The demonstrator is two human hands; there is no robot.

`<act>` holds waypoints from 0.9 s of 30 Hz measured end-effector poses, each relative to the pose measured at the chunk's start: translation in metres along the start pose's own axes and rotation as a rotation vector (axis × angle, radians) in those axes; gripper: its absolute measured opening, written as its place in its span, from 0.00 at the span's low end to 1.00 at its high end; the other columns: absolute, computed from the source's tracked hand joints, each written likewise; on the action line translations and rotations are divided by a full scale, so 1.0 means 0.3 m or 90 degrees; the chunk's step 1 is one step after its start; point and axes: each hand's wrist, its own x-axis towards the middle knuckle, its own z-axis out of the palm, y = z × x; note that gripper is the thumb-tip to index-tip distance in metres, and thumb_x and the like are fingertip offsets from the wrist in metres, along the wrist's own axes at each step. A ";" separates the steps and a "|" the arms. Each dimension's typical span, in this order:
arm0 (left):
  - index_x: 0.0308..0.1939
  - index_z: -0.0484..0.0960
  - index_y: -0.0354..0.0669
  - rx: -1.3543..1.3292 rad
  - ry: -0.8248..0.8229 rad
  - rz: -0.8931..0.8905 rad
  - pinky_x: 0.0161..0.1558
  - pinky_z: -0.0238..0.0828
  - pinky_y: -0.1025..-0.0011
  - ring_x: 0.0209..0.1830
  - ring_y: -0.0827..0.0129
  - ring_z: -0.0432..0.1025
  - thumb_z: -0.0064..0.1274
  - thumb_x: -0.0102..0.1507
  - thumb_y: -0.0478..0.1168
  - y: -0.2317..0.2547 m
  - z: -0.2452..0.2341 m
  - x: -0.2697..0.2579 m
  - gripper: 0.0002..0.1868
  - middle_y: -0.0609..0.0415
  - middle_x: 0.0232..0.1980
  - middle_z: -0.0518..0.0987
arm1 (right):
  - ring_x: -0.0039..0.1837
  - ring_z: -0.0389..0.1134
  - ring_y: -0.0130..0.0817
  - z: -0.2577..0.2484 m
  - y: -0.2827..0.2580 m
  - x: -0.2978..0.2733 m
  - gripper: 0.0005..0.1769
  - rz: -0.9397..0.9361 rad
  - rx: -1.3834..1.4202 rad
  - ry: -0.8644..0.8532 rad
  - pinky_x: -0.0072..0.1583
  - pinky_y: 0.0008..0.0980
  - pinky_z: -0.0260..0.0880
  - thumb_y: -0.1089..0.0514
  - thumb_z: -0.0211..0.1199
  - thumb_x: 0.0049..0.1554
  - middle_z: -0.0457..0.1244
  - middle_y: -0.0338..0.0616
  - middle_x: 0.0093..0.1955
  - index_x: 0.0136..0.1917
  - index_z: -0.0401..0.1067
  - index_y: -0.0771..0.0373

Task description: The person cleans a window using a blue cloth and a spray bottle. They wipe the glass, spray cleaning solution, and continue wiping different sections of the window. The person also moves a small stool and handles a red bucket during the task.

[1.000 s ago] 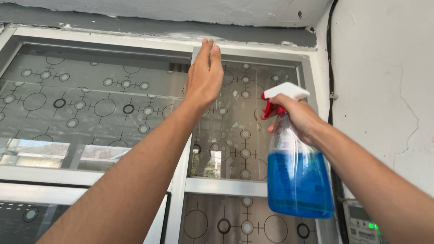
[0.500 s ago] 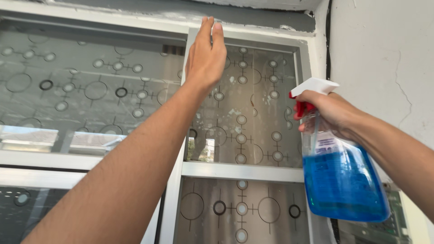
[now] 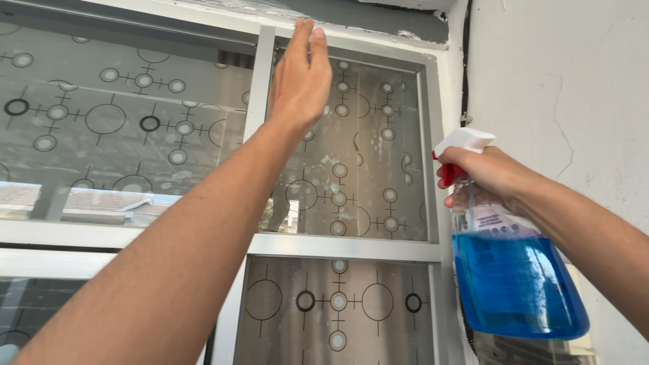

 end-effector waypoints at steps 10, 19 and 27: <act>0.76 0.61 0.48 -0.025 -0.002 0.002 0.75 0.49 0.62 0.80 0.54 0.54 0.26 0.72 0.57 0.007 0.001 -0.009 0.32 0.55 0.82 0.56 | 0.37 0.72 0.41 -0.120 -0.026 -0.021 0.19 -0.050 0.012 0.116 0.44 0.39 0.78 0.49 0.53 0.61 0.67 0.50 0.42 0.48 0.71 0.69; 0.77 0.60 0.53 0.009 -0.025 -0.042 0.75 0.48 0.59 0.79 0.56 0.54 0.24 0.71 0.58 0.034 0.014 -0.026 0.33 0.59 0.82 0.55 | 0.36 0.71 0.40 -0.083 -0.051 -0.018 0.20 -0.092 0.019 0.053 0.42 0.38 0.78 0.50 0.52 0.60 0.67 0.52 0.44 0.54 0.69 0.69; 0.76 0.60 0.51 0.002 -0.018 -0.018 0.73 0.51 0.58 0.79 0.55 0.55 0.24 0.71 0.59 0.036 0.026 -0.018 0.33 0.57 0.82 0.56 | 0.37 0.71 0.40 -0.065 -0.103 0.010 0.16 -0.120 0.072 0.044 0.41 0.39 0.77 0.51 0.52 0.59 0.69 0.48 0.45 0.55 0.70 0.63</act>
